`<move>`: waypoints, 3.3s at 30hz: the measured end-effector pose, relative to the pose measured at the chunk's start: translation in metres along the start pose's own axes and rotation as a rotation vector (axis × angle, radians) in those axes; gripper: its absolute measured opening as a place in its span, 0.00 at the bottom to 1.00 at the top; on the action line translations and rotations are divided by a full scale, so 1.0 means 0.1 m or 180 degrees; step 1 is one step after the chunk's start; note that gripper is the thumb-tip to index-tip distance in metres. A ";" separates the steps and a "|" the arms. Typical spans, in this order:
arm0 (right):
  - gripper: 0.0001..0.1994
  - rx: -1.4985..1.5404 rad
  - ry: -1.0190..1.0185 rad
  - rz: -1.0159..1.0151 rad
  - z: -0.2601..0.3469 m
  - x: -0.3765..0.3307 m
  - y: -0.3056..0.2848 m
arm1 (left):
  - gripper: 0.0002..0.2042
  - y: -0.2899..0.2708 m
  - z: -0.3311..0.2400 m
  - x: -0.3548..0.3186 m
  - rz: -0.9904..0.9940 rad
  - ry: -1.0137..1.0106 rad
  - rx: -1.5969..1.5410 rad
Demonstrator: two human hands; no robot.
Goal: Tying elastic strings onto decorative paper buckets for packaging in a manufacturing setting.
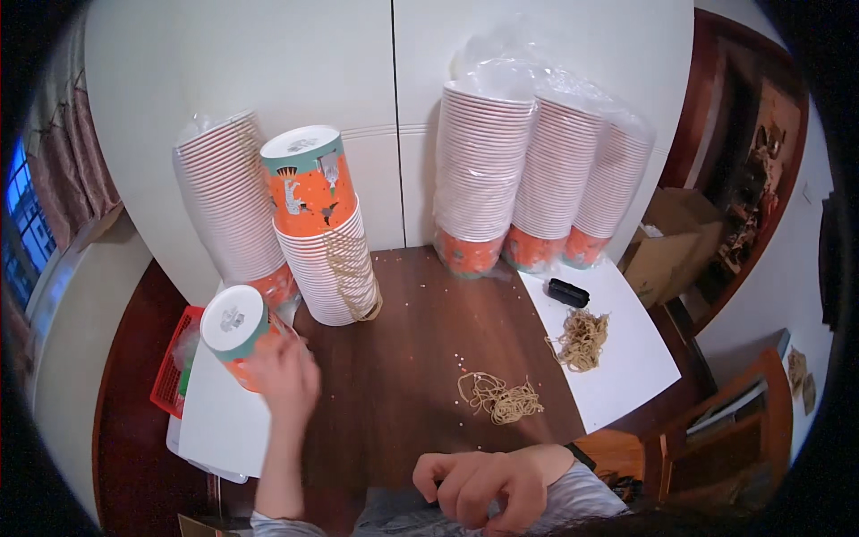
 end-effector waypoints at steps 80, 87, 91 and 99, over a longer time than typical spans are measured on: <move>0.24 -0.4502 0.1740 -0.0879 -0.88 -1.81 -1.85 | 0.14 0.82 -0.40 -0.50 -0.0401 -0.0550 -0.2445; 0.24 -0.4367 0.1948 -0.0780 -0.83 -1.72 -1.77 | 0.09 0.80 -0.37 -0.45 -0.0045 -0.1072 -0.2136; 0.22 -0.4188 0.1953 -0.0856 -0.81 -1.75 -1.80 | 0.07 0.82 -0.37 -0.47 0.0113 -0.1100 -0.2055; 0.08 -0.3765 0.2408 -0.1556 -0.49 -1.61 -2.17 | 0.07 1.00 -0.20 -0.53 0.0414 -0.1651 -0.1692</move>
Point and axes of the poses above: each hand's wrist, its own x-axis towards the middle knuckle, its own y-axis out of the palm, z = x × y, the point moved 4 cm from there along x, towards the middle knuckle, and after that the axes turned 2 degrees about x, right-handed, at the moved point
